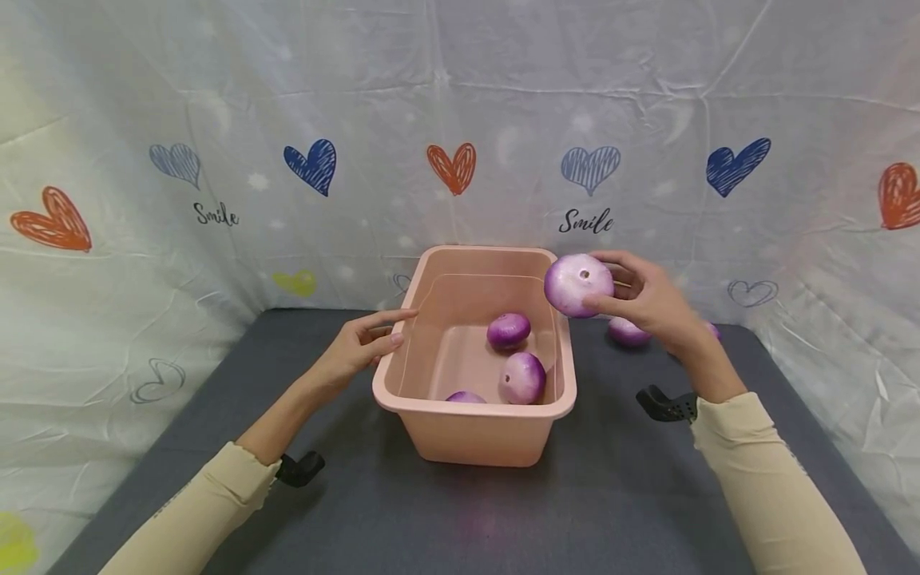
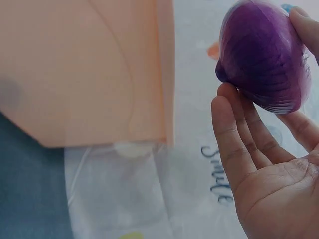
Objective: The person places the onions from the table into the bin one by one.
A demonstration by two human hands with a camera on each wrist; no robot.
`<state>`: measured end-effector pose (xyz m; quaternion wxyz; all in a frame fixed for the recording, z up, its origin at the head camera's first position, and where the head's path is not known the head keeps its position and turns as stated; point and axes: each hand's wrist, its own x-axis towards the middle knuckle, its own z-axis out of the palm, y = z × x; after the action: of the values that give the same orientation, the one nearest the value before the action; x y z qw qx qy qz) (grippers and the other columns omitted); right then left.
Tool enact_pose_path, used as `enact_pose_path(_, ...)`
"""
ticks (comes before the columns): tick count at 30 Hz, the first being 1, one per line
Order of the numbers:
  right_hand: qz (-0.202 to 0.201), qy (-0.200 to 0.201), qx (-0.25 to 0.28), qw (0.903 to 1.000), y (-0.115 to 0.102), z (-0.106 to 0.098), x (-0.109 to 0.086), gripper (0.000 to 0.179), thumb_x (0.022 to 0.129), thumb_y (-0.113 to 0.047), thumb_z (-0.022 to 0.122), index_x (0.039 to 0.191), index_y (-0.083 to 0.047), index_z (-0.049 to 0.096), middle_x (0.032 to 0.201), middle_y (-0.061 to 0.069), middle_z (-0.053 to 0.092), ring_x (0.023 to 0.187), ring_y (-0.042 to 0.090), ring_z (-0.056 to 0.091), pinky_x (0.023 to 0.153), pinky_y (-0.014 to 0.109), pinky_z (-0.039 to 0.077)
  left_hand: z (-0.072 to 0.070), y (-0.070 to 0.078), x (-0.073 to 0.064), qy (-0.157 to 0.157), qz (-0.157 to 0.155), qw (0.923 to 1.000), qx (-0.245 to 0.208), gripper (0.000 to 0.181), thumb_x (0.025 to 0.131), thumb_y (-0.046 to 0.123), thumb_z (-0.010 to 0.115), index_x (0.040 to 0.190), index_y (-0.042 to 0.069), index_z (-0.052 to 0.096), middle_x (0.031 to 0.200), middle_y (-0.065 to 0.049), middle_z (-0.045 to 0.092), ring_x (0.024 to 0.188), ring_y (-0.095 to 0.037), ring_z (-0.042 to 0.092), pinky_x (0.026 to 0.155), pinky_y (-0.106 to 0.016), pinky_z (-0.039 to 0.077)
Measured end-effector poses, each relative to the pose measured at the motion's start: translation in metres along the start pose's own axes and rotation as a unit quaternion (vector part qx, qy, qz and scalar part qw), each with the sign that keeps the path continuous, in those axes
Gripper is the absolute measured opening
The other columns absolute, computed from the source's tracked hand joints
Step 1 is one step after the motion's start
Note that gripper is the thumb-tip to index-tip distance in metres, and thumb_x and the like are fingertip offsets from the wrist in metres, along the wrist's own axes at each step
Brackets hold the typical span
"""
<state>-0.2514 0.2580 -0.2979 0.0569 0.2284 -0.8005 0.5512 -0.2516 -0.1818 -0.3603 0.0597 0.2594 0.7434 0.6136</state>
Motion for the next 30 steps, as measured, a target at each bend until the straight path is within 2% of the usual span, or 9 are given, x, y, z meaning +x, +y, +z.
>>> enact_pose_path(6, -0.003, -0.014, 0.019, 0.9997, -0.004, 0.013, 0.01, 0.058, 0.091, -0.005, 0.076, 0.144, -0.009, 0.054, 0.138, 0.014, 0.055, 0.115, 0.024, 0.061, 0.086, 0.031, 0.055, 0.0, 0.001, 0.001, -0.001, 0.003, 1.0, 0.0, 0.048, 0.102, 0.018, 0.064, 0.148, 0.011, 0.056, 0.106, -0.02, 0.067, 0.089, -0.029, 0.066, 0.072, -0.04, 0.058)
enact_pose_path(11, -0.021, -0.033, 0.048, 0.9981, -0.002, 0.02, 0.015, 0.055, 0.092, 0.0, 0.074, 0.143, -0.006, 0.054, 0.136, 0.015, 0.056, 0.113, 0.026, 0.062, 0.086, 0.034, 0.055, 0.0, 0.001, 0.001, -0.002, 0.005, 1.0, 0.002, 0.049, 0.102, 0.02, 0.064, 0.149, 0.011, 0.054, 0.106, -0.02, 0.067, 0.089, -0.029, 0.066, 0.072, -0.041, 0.058)
enact_pose_path(15, -0.027, -0.047, 0.052, 0.9972, 0.001, 0.024, 0.018, 0.054, 0.092, 0.0, 0.073, 0.142, -0.006, 0.054, 0.135, 0.014, 0.056, 0.114, 0.027, 0.061, 0.087, 0.034, 0.055, 0.0, -0.001, 0.0, -0.001, 0.002, 1.0, 0.002, 0.049, 0.102, 0.019, 0.065, 0.149, 0.013, 0.055, 0.105, -0.02, 0.067, 0.088, -0.029, 0.065, 0.071, -0.04, 0.058)
enact_pose_path(20, -0.026, -0.05, 0.048, 0.9973, 0.003, 0.026, 0.018, 0.055, 0.092, -0.002, 0.074, 0.143, -0.005, 0.053, 0.136, 0.015, 0.055, 0.117, 0.027, 0.06, 0.088, 0.034, 0.054, 0.0, -0.003, 0.0, 0.002, 0.002, 1.0, -0.003, 0.049, 0.101, 0.02, 0.065, 0.149, 0.013, 0.055, 0.106, -0.02, 0.067, 0.089, -0.029, 0.066, 0.071, -0.039, 0.058)
enact_pose_path(27, -0.036, -0.067, 0.059, 0.9953, 0.004, 0.025, 0.014, 0.053, 0.095, -0.001, 0.07, 0.145, -0.003, 0.051, 0.131, 0.03, 0.056, 0.113, 0.033, 0.064, 0.088, 0.037, 0.055, 0.001, -0.002, 0.0, 0.004, 0.0, 1.0, -0.004, 0.049, 0.101, 0.02, 0.065, 0.149, 0.012, 0.055, 0.105, -0.02, 0.067, 0.087, -0.027, 0.066, 0.07, -0.038, 0.058)
enact_pose_path(30, -0.026, -0.057, 0.051, 0.9967, 0.006, 0.02, 0.01, 0.049, 0.096, -0.003, 0.069, 0.143, -0.005, 0.054, 0.13, 0.027, 0.058, 0.112, 0.031, 0.064, 0.088, 0.035, 0.054, 0.001, -0.001, 0.0, 0.004, 0.0, 1.0, -0.008, 0.048, 0.101, 0.019, 0.065, 0.148, 0.012, 0.056, 0.106, -0.02, 0.067, 0.087, -0.027, 0.066, 0.07, -0.038, 0.058)
